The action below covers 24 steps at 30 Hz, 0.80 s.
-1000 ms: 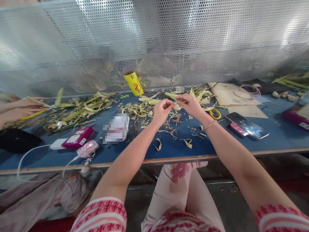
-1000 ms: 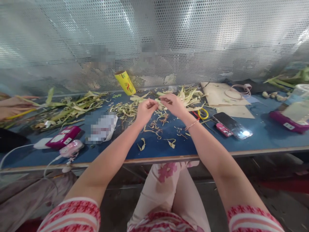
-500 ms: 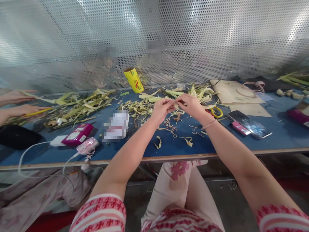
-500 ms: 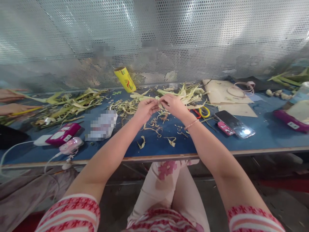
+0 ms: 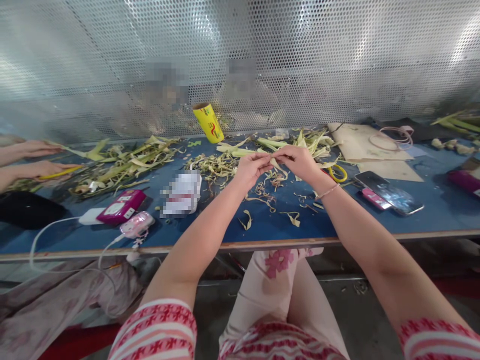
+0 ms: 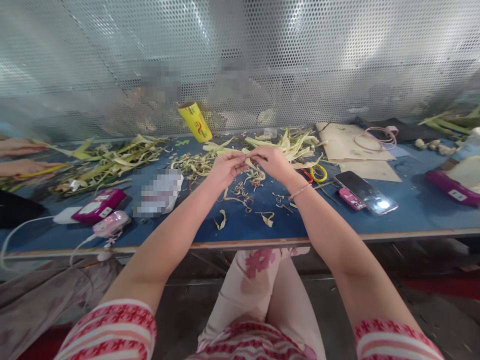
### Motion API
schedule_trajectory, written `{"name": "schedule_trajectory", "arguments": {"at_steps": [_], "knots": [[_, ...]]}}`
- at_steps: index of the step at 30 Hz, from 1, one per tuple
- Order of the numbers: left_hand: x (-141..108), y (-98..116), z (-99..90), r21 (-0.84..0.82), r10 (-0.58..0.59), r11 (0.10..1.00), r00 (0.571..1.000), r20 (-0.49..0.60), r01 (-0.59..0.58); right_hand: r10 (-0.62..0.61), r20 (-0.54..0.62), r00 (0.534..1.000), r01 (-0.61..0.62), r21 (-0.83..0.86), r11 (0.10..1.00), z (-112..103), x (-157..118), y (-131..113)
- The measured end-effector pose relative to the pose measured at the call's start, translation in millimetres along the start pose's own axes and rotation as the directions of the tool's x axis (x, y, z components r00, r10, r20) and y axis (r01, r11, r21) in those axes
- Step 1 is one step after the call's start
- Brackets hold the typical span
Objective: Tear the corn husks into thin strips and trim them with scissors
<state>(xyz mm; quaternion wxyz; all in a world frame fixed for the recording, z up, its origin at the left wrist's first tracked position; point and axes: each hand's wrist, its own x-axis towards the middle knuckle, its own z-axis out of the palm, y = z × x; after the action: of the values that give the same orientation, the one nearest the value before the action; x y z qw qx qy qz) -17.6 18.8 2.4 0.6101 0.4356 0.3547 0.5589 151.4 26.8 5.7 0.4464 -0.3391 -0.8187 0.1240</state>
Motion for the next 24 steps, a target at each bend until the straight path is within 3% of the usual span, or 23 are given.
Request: {"name": "schedule_trajectory", "arguments": {"at_steps": [4,8,14,20,24], "knots": [[-1,0,0.4,0.035,0.060,0.998,0.998,0.006,-0.060,0.216,-0.022,0.976,-0.210,0.168,0.963,7,2,-2],[-1,-2,0.1,0.087,0.098,0.991,0.994,0.040,-0.101,0.259,0.003,0.966,-0.253,0.221,0.942,9,2,2],[-1,-4,-0.1,0.184,0.140,0.972,0.990,0.033,-0.143,0.165,0.023,0.986,-0.164,-0.039,0.986,4,2,-3],[-1,-5,0.4,0.251,0.166,0.953,0.986,0.028,-0.168,0.027,0.005,1.000,-0.025,-0.263,0.965,7,4,-6],[-3,-3,1.3,0.425,0.249,0.872,0.967,0.046,-0.245,-0.091,0.031,0.995,0.096,-0.346,0.933,9,3,-2]]}}
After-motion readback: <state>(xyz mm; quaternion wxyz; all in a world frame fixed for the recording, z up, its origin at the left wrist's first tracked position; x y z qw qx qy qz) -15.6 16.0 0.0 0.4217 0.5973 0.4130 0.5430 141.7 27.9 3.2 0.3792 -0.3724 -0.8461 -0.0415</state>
